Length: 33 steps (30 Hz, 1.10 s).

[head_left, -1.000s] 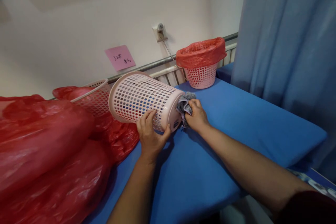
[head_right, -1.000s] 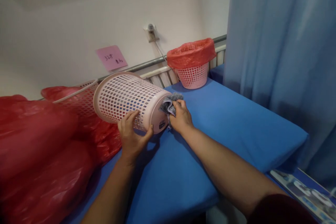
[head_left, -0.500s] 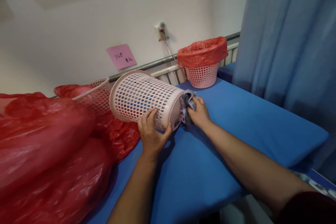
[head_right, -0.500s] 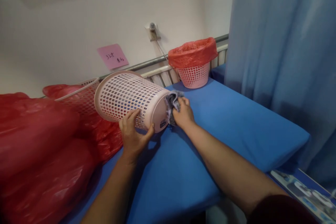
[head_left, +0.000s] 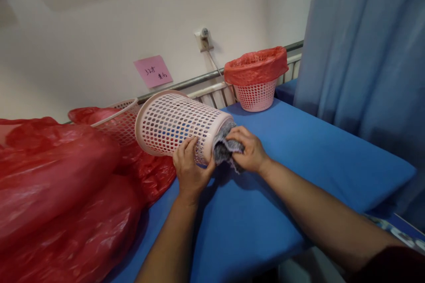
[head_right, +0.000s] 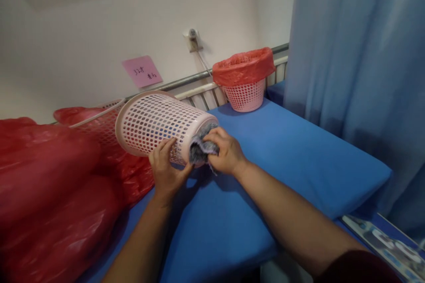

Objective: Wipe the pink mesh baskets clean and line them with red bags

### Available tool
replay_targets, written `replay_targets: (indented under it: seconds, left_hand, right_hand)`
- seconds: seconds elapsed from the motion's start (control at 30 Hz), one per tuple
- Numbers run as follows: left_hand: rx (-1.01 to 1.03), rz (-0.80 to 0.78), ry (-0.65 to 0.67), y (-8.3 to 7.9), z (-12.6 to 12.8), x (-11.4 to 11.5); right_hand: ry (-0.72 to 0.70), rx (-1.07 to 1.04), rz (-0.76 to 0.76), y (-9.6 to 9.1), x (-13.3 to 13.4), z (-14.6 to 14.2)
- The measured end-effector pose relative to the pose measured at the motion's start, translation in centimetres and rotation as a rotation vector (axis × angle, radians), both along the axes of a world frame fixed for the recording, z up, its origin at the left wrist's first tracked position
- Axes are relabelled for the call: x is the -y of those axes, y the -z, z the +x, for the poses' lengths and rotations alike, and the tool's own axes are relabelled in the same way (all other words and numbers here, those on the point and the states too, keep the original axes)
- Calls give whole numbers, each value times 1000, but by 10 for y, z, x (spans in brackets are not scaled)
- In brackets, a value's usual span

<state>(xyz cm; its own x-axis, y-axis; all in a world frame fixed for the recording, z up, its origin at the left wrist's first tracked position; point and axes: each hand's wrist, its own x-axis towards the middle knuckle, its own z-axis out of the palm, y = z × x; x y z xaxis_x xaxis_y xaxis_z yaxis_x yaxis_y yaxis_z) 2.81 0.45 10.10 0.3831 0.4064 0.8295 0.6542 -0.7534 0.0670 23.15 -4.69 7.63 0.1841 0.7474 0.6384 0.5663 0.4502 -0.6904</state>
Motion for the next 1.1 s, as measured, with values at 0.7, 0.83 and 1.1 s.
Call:
replay_targets:
  seconds: [0.7,0.83,1.1]
  left_hand:
    - [2,0,3,2,-4,-5]
    - [16,5,-14,3,-4,-6]
    - [7,-8,-13,2,0,-1]
  right_hand:
    - [5,83,-11,-1,7,-13]
    - [-144,316,-308,3,8,-20]
    - [347,-5,-203,-2,-2,0]
